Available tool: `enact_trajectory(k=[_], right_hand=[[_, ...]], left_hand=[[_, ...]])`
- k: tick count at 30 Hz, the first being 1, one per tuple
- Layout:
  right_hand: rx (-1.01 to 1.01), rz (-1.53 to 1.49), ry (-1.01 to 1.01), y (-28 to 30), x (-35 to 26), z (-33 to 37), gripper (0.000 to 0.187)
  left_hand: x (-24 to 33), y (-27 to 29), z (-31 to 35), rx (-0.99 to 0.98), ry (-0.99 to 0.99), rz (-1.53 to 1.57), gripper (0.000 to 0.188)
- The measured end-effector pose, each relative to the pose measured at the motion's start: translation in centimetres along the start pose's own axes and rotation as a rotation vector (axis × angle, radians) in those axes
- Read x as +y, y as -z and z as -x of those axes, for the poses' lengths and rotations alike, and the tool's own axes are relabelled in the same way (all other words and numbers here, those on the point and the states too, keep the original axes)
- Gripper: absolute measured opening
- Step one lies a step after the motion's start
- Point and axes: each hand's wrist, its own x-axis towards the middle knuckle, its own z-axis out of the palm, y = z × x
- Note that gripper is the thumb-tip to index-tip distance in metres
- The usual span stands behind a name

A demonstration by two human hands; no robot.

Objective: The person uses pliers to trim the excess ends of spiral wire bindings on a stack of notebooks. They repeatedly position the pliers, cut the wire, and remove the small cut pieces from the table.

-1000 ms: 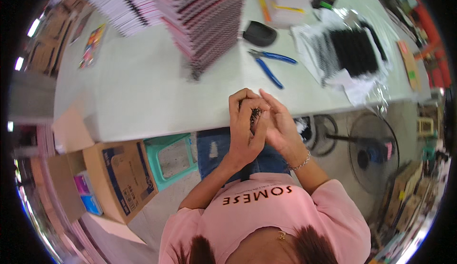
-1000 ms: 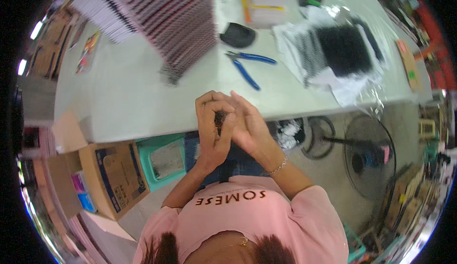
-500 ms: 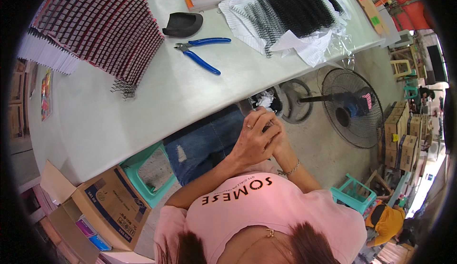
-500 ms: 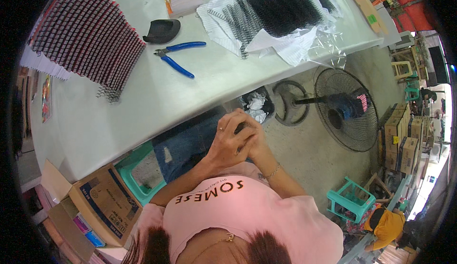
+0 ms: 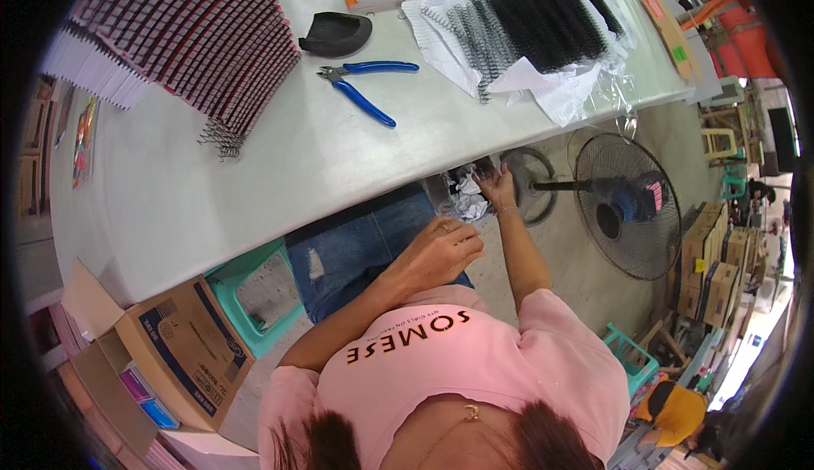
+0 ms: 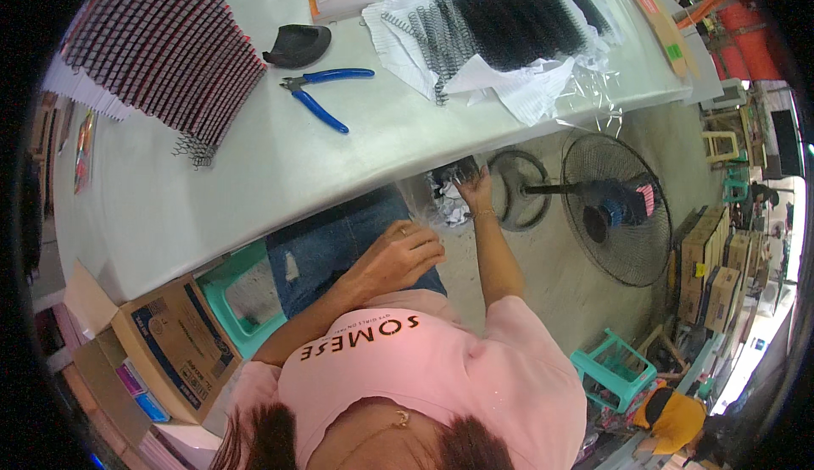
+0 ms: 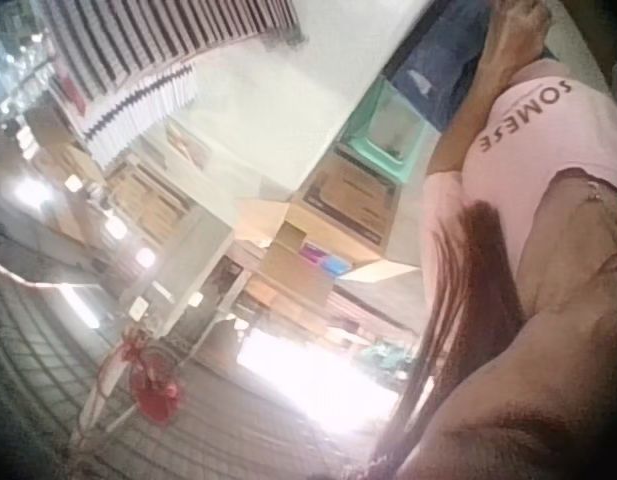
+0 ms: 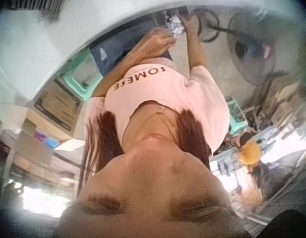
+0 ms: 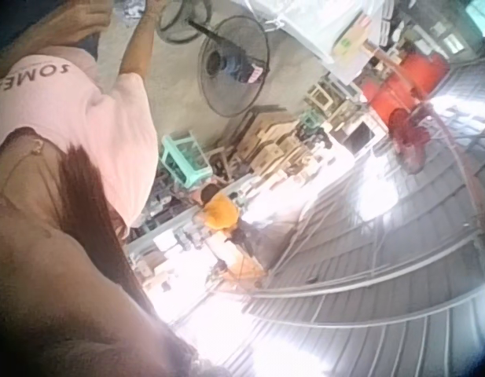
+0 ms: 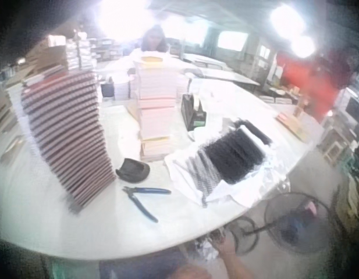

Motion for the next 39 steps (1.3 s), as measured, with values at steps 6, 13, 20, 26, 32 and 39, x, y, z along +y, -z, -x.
enact_trajectory(k=[6,13,20,26,32,39], right_hand=[[-0.109,0.491,0.187,6.0,-1.9,-2.4,0.049],[-0.398,0.872,-0.239,-2.9,0.2,10.5,0.06],[-0.852,1.545,-0.374,-15.4,1.9,21.7,0.061],[-1.187,1.5,-0.641,-22.9,0.7,21.0,0.075],[-1.574,1.342,-0.343,-29.9,3.1,24.5,0.06],[-1.161,1.6,0.617,-34.6,6.8,24.5,0.04]], left_hand=[[-0.4,0.7,-0.6,-0.01,-0.15,-0.095,0.009],[0.8,5.2,1.2,0.36,-0.256,-0.27,0.012],[0.0,13.9,3.3,0.997,-0.003,-0.36,0.017],[-1.9,19.1,4.4,1.315,0.297,-0.295,0.039],[-5.2,20.4,4.5,1.25,0.398,-0.233,0.089],[-6.9,20.3,4.3,1.278,0.576,-0.199,0.093]])
